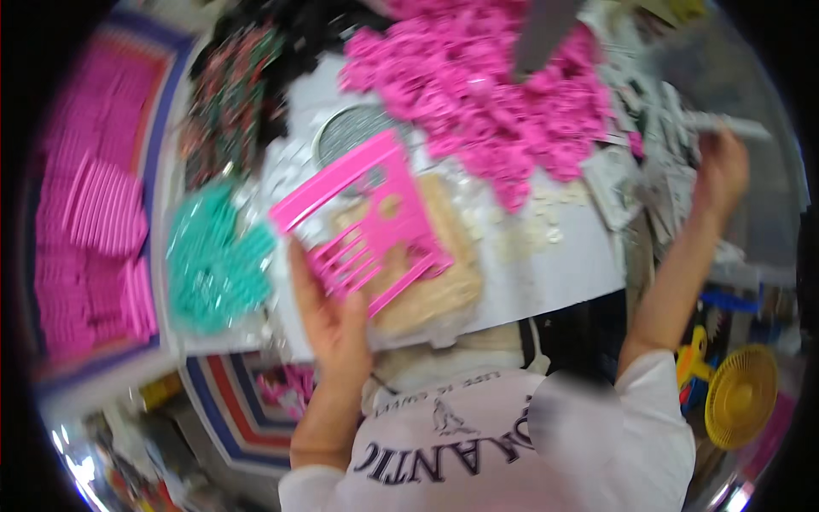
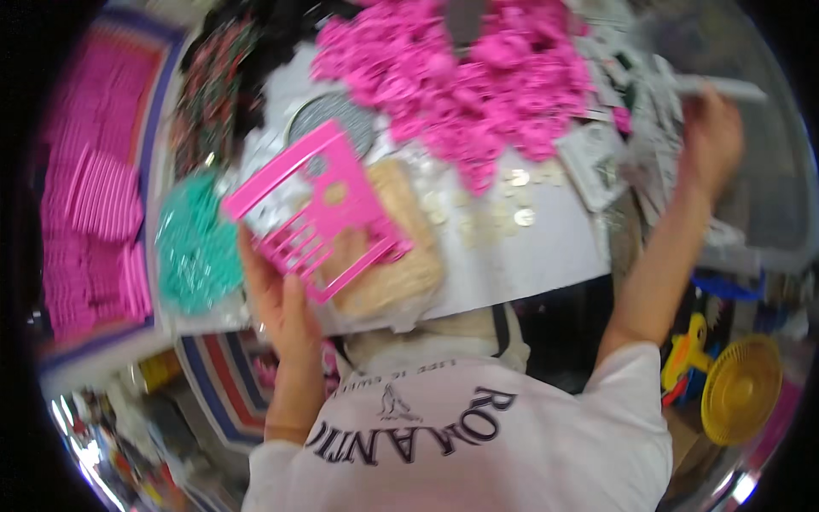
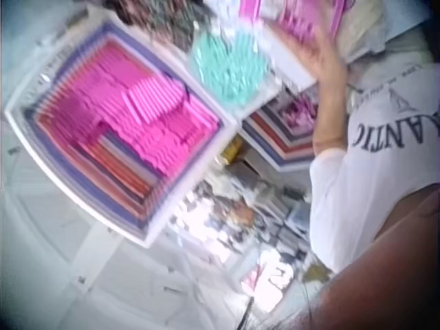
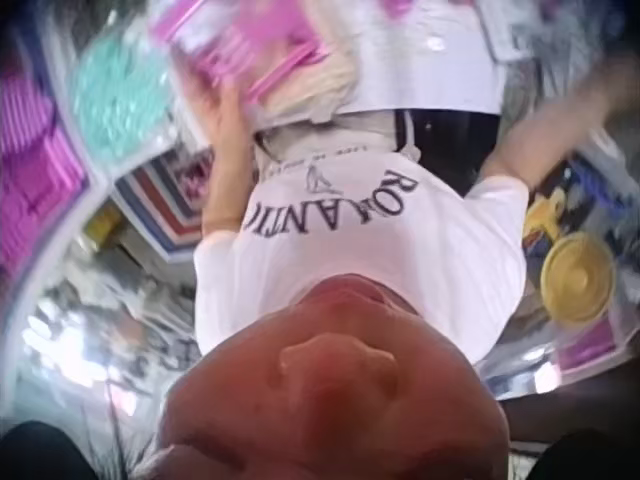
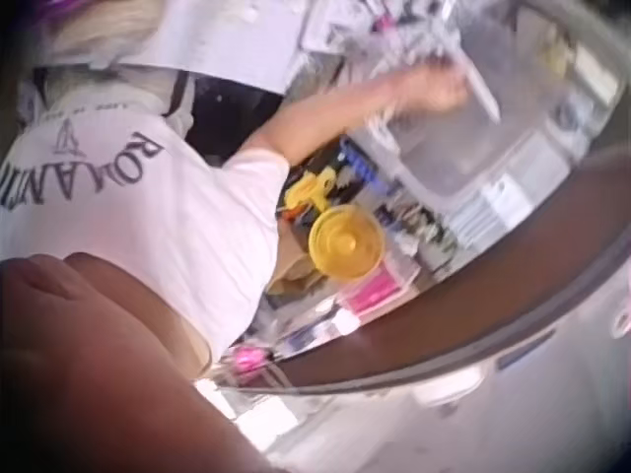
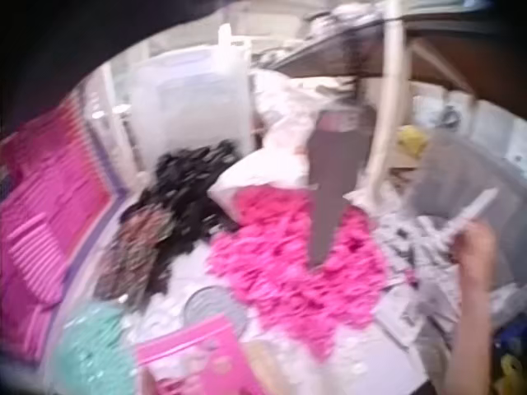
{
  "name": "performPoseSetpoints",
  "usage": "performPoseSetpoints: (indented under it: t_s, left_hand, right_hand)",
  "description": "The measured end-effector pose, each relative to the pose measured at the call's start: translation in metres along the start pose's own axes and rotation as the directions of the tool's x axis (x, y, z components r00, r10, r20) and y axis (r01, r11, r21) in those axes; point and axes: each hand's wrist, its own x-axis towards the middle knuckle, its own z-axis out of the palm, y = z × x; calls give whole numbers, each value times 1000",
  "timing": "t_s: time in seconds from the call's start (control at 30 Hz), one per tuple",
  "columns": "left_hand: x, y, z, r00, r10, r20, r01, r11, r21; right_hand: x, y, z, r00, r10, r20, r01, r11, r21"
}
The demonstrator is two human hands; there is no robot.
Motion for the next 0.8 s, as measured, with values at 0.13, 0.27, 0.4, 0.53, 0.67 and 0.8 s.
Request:
performPoseSetpoints:
  t_s: [0.13,0.27,0.4,0.53,0.67,0.8]
  left_hand:
    - [-3,3,11,986,83,145,-34,950,-311]
    - [-13,6,21,985,25,171,60,880,-472]
    - [-7,12,14,962,-269,-47,238,909,-342]
    - [-5,16,-2,931,-364,-16,296,781,-551]
    - [-8,8,-2,926,-375,48,351,808,-472]
    - [-19,-16,-20,984,-155,-81,162,984,73]
  right_hand:
    - [-128,-116,41,597,170,784,-88,985,-146]
    - [-244,-137,153,250,-6,968,158,987,-34]
    - [-246,-131,155,398,-250,883,292,947,136]
    - [-233,-90,160,609,-36,793,222,967,-127]
    - [-258,-73,160,225,461,858,-674,710,-205]
    - [-263,-91,166,289,361,887,-616,779,-116]
